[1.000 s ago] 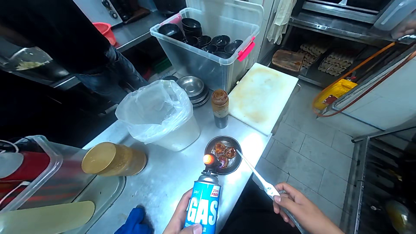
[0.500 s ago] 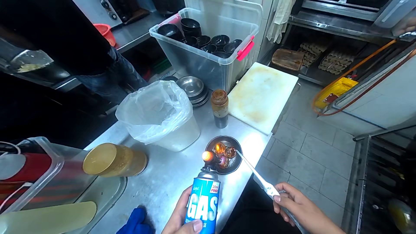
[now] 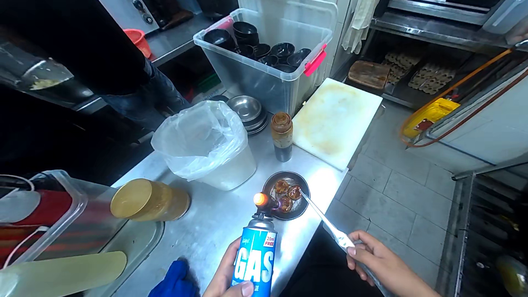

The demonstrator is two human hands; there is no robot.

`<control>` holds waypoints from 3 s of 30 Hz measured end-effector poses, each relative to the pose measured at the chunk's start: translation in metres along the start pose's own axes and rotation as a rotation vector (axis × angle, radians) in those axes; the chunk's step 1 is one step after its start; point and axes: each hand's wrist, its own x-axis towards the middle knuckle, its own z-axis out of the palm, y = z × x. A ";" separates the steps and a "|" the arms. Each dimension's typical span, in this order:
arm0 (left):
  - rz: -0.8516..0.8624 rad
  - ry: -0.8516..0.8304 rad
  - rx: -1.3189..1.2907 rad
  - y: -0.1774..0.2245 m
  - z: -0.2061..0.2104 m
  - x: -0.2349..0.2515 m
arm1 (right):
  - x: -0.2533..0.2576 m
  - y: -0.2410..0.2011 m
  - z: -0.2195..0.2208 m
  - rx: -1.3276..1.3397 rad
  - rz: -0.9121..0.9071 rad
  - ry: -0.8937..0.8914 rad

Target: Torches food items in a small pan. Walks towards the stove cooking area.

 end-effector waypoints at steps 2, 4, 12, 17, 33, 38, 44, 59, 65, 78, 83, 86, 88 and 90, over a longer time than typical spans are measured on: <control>0.000 0.001 0.000 0.000 0.000 0.000 | 0.000 0.000 0.001 0.007 -0.004 0.006; 0.003 -0.004 0.000 0.000 0.000 0.000 | -0.001 0.000 0.001 0.008 -0.002 0.007; -0.005 0.000 -0.001 -0.001 0.001 -0.001 | -0.002 0.002 0.001 0.005 -0.002 0.021; -0.029 -0.008 0.002 -0.005 0.001 -0.004 | -0.003 0.002 0.002 0.003 -0.010 0.017; -0.044 -0.027 -0.039 -0.008 0.001 -0.005 | -0.005 0.005 0.004 -0.001 -0.009 0.024; -0.037 -0.025 -0.040 -0.008 0.000 -0.003 | -0.005 0.005 0.004 -0.001 0.000 0.024; -0.018 -0.014 -0.049 -0.007 0.001 0.001 | -0.005 0.006 0.005 0.007 0.000 0.028; 0.017 -0.004 -0.049 -0.003 0.000 0.003 | 0.000 0.005 0.004 -0.004 0.011 0.011; 0.019 0.001 -0.060 -0.003 -0.002 0.005 | 0.014 0.007 0.010 0.022 0.050 -0.075; 0.049 0.051 -0.072 0.001 -0.001 0.010 | 0.069 -0.019 0.041 0.147 0.212 -0.039; 0.047 0.067 -0.089 0.001 -0.005 0.012 | 0.084 -0.014 0.044 0.165 0.200 -0.041; 0.047 0.073 -0.090 0.002 -0.008 0.013 | 0.096 -0.006 0.042 0.154 0.154 -0.056; 0.049 0.074 -0.092 0.002 -0.009 0.013 | 0.103 -0.002 0.040 0.134 0.136 -0.058; 0.052 0.075 -0.092 0.003 -0.011 0.013 | 0.106 -0.001 0.039 0.127 0.138 -0.068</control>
